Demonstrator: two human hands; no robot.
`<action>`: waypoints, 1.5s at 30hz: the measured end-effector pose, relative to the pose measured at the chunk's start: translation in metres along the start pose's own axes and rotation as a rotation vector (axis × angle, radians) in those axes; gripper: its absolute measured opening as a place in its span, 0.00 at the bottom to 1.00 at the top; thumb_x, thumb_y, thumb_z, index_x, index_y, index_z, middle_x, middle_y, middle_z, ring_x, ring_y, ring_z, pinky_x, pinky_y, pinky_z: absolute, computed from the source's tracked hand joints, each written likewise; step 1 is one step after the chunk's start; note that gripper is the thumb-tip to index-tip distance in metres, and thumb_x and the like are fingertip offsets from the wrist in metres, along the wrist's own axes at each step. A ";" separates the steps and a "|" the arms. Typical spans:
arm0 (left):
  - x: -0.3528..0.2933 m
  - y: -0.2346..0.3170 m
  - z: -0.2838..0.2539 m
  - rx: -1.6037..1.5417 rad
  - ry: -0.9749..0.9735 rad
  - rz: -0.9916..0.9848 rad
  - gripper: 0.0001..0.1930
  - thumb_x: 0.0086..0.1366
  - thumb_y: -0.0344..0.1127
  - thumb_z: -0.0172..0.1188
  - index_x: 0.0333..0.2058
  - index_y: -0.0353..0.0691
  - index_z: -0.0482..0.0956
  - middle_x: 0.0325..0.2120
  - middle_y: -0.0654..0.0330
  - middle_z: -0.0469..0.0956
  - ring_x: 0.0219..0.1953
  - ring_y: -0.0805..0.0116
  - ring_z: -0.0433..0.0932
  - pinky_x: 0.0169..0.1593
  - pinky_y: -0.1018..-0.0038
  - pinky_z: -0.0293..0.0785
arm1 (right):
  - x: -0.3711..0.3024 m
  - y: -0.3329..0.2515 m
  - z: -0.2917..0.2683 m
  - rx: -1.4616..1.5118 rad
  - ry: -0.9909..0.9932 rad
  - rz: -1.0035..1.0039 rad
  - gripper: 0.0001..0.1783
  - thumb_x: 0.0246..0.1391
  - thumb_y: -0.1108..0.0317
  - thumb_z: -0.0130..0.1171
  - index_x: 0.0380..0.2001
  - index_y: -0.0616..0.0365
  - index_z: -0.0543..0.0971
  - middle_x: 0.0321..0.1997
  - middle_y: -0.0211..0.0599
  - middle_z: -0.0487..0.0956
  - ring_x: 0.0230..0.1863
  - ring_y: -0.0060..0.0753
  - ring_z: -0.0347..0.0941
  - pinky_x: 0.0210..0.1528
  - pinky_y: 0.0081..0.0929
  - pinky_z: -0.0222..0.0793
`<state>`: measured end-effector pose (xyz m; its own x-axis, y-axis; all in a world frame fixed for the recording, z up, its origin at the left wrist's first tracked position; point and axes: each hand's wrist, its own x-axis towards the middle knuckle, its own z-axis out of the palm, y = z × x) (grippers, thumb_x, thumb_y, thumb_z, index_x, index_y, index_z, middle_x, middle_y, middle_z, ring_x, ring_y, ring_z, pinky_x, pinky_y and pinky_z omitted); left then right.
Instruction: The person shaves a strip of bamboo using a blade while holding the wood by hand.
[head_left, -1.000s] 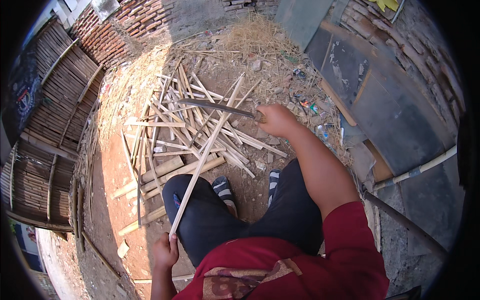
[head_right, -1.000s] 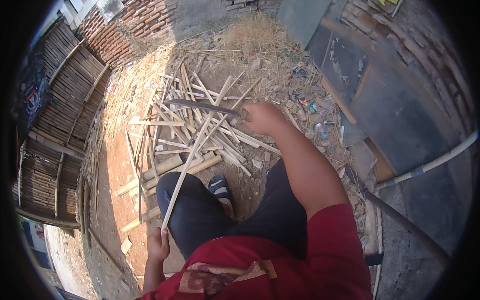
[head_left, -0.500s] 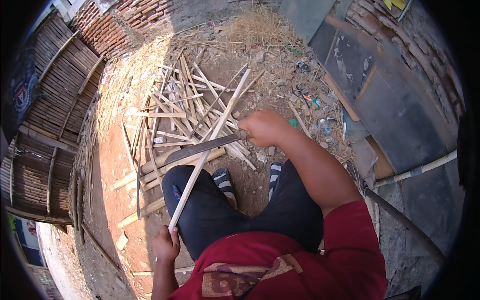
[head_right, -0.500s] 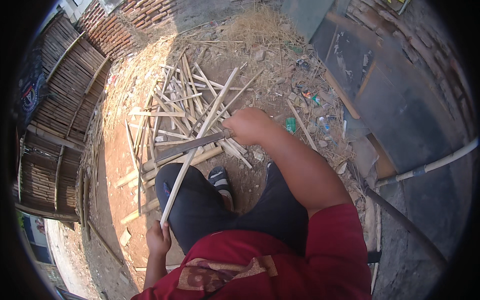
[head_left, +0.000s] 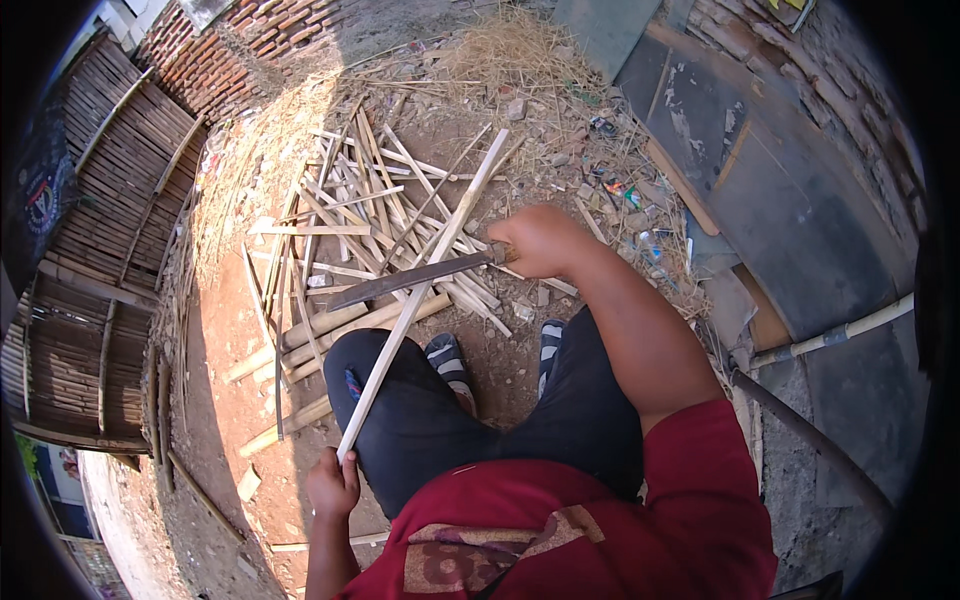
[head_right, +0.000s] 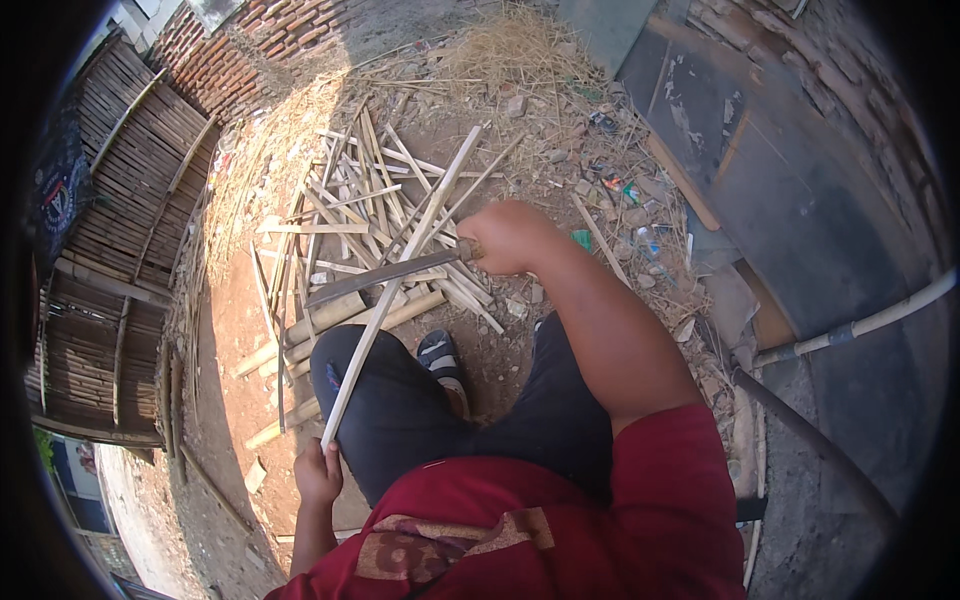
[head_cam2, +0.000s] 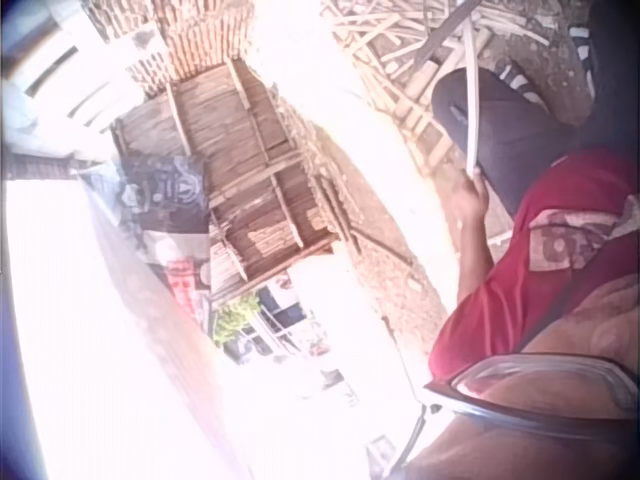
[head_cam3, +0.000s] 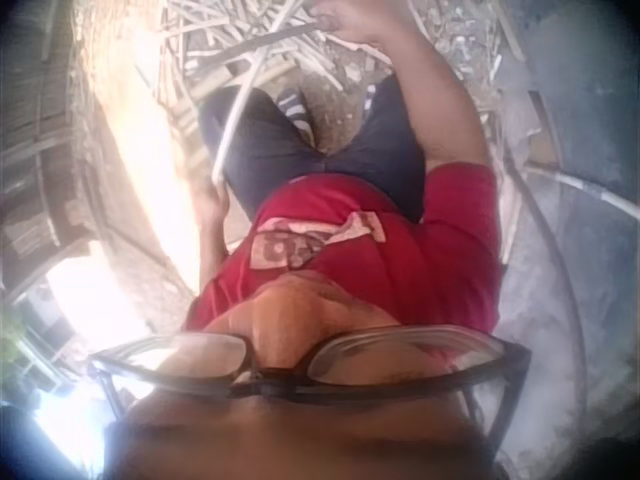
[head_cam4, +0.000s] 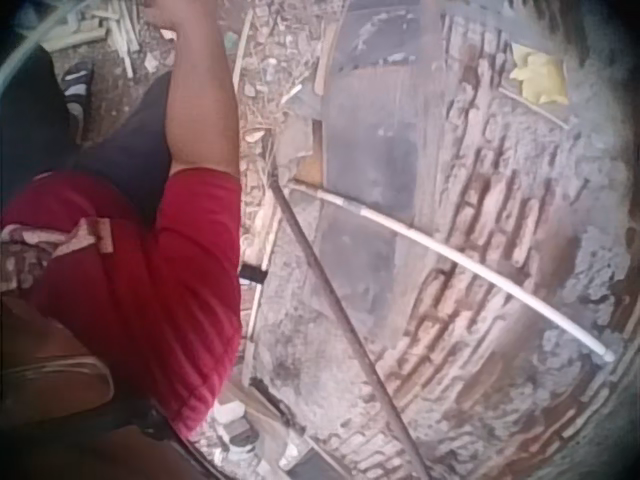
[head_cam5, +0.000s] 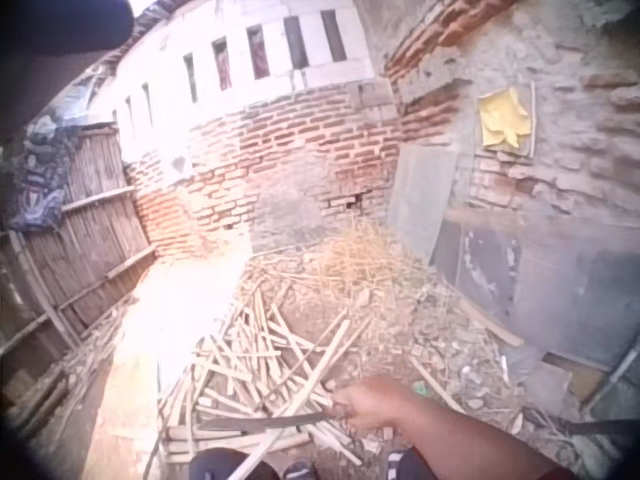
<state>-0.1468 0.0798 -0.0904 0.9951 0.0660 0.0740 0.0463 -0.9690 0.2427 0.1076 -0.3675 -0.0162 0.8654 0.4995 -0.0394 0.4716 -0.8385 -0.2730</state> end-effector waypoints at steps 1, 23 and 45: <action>0.000 0.002 0.002 -0.033 0.006 0.020 0.18 0.70 0.46 0.58 0.27 0.38 0.69 0.17 0.46 0.75 0.22 0.38 0.76 0.26 0.50 0.69 | 0.001 0.031 0.014 0.145 0.094 0.057 0.25 0.47 0.58 0.68 0.51 0.49 0.82 0.40 0.53 0.83 0.44 0.57 0.80 0.44 0.49 0.75; -0.002 0.009 -0.008 -0.085 -0.005 -0.024 0.20 0.69 0.47 0.58 0.25 0.38 0.69 0.17 0.45 0.75 0.23 0.37 0.76 0.27 0.51 0.69 | 0.006 0.032 0.015 0.144 0.331 0.135 0.24 0.48 0.57 0.69 0.47 0.56 0.81 0.37 0.52 0.82 0.42 0.57 0.79 0.46 0.46 0.75; -0.002 0.020 -0.024 -0.056 -0.002 0.023 0.17 0.70 0.44 0.58 0.28 0.36 0.70 0.19 0.42 0.74 0.24 0.35 0.75 0.27 0.48 0.66 | 0.013 0.023 0.010 0.846 0.399 0.333 0.17 0.54 0.56 0.70 0.37 0.55 0.76 0.36 0.45 0.84 0.27 0.33 0.76 0.29 0.34 0.72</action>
<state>-0.1501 0.0660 -0.0629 0.9960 0.0434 0.0787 0.0183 -0.9553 0.2950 0.1285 -0.3784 -0.0326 0.9986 0.0263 0.0458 0.0526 -0.4137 -0.9089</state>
